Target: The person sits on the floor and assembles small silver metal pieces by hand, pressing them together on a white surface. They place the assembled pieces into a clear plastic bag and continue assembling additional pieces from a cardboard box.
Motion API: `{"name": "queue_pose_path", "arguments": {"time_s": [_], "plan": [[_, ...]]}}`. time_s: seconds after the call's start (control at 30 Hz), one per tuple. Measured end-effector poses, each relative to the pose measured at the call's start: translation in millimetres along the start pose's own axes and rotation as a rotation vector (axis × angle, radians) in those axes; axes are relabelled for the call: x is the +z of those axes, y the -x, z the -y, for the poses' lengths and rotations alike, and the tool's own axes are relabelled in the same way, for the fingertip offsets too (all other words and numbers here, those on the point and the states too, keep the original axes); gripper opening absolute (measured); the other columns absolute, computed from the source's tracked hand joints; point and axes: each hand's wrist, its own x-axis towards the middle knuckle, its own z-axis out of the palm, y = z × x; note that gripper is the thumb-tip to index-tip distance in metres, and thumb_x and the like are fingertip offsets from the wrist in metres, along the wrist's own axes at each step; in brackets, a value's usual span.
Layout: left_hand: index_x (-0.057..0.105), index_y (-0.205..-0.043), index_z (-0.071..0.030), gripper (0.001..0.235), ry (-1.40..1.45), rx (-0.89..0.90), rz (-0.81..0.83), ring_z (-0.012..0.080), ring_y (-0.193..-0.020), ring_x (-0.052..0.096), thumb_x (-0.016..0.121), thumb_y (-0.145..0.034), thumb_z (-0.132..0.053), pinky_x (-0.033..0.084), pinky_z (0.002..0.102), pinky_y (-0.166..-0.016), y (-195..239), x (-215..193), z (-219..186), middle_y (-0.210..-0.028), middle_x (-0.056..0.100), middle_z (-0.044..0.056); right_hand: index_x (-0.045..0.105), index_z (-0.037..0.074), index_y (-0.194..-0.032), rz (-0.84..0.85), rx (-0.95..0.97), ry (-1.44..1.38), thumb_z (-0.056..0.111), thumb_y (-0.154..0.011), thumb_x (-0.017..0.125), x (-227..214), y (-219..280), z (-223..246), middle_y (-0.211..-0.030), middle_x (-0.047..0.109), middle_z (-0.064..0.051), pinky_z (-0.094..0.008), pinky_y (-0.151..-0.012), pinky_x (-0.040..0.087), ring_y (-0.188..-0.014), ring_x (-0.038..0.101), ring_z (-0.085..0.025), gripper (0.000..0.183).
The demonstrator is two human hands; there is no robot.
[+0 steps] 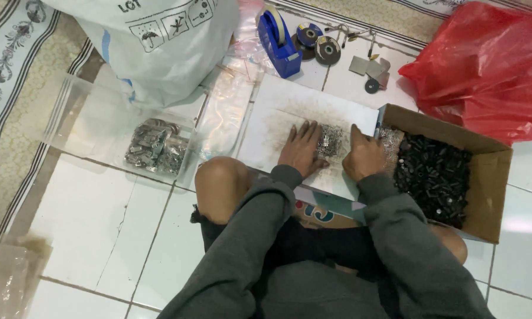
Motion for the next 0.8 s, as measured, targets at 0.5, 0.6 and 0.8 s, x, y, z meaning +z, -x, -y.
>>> {"name": "queue_pose_path", "arguments": {"time_s": [0.5, 0.6, 0.8], "plan": [[0.033, -0.166, -0.008, 0.125, 0.248, 0.217, -0.141, 0.0459, -0.150, 0.044, 0.098, -0.063, -0.034, 0.037, 0.055, -0.127, -17.2, 3.6, 46.6, -0.149, 0.062, 0.021, 0.048, 0.015, -0.160, 0.106, -0.072, -0.709, 0.014, -0.071, 0.077, 11.3, -10.3, -1.6, -0.147, 0.060, -0.016, -0.056, -0.109, 0.047, -0.130, 0.054, -0.047, 0.094], [0.033, -0.167, -0.017, 0.127, 0.223, 0.177, -0.050, 0.0440, -0.151, 0.045, 0.099, -0.062, -0.046, 0.040, 0.052, -0.127, -24.3, 3.3, 48.4, -0.153, 0.057, 0.023, 0.051, 0.009, -0.157, 0.074, -0.181, -0.649, 0.024, -0.068, 0.088, 27.5, -10.8, -3.7, -0.153, 0.056, -0.020, -0.055, -0.111, 0.039, -0.132, 0.054, -0.049, 0.097], [0.035, -0.167, -0.020, 0.105, 0.331, 0.170, -0.066, 0.0479, -0.152, 0.040, 0.091, -0.078, -0.026, 0.037, 0.058, -0.126, -20.6, -20.2, 37.5, -0.155, 0.056, 0.021, 0.064, 0.027, -0.149, 0.000, 0.046, -0.844, 0.021, -0.074, 0.092, 30.6, -12.4, 13.2, -0.127, 0.068, -0.014, -0.048, -0.104, 0.052, -0.123, 0.064, -0.037, 0.080]]}}
